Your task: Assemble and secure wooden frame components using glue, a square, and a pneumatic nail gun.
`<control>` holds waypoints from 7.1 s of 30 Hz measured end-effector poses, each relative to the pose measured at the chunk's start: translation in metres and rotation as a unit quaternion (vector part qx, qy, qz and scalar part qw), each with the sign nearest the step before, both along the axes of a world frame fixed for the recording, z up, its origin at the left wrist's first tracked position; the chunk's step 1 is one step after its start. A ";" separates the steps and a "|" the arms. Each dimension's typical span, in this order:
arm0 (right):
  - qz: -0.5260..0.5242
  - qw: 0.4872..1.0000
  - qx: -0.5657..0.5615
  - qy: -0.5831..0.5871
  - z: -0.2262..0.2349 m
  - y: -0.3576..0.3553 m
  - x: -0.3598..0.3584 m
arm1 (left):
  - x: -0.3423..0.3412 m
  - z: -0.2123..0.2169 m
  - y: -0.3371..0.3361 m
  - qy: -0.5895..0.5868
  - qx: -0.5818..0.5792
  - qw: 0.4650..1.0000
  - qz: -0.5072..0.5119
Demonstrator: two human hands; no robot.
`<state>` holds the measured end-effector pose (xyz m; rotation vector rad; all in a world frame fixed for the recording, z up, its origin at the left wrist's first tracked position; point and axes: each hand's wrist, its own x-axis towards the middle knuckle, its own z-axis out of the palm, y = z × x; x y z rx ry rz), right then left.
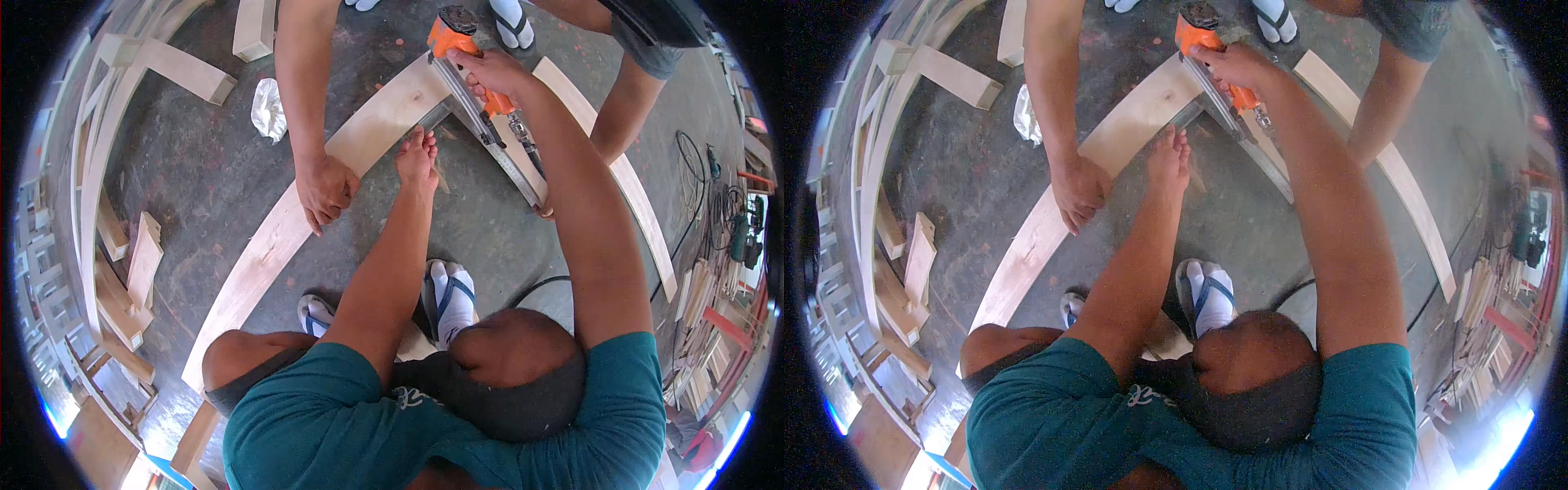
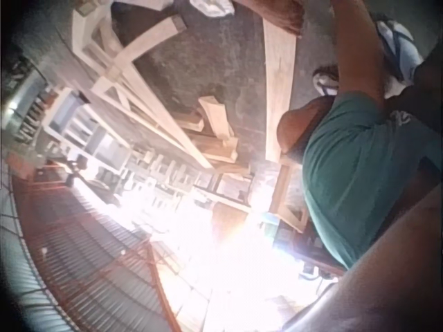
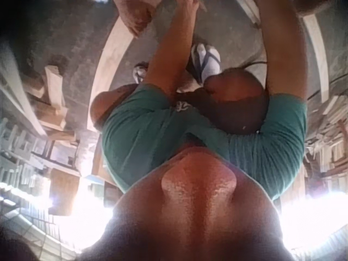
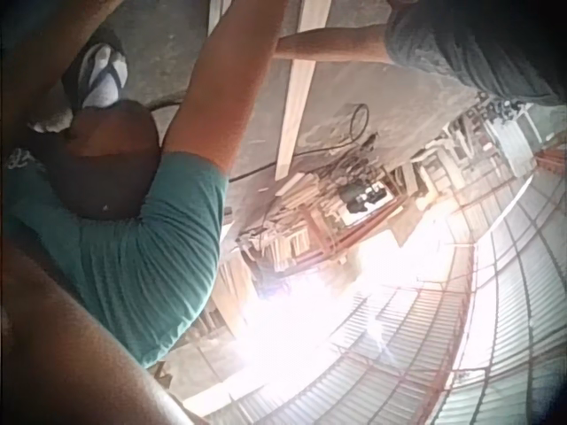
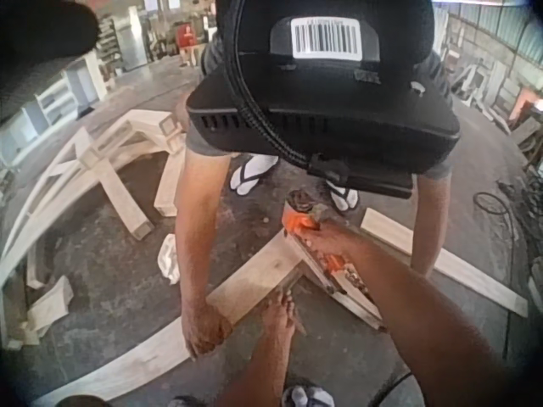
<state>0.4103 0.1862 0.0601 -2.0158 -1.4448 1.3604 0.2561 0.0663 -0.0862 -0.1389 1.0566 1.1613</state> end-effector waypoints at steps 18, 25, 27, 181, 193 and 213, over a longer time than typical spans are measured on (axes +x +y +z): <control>0.050 0.997 0.012 -0.052 0.017 -0.030 0.024 | 0.001 -0.002 0.003 0.012 0.010 1.000 0.005; 0.044 0.995 0.010 -0.089 0.005 -0.027 0.033 | 0.003 -0.001 0.003 0.008 0.010 1.000 0.010; 0.045 0.996 0.008 -0.082 0.002 -0.024 0.031 | 0.001 -0.004 0.003 0.008 0.011 1.000 0.013; 0.034 0.957 0.184 -0.221 -0.116 0.068 0.010 | -0.476 0.082 -0.155 0.698 0.054 0.472 -0.536; 0.123 0.958 0.136 -0.221 -0.134 0.112 0.163 | -0.459 0.103 -0.145 0.685 -0.108 0.495 -0.524; -0.087 0.903 0.421 -0.028 0.054 0.022 0.099 | -0.371 0.336 -0.206 0.881 0.040 0.389 -0.266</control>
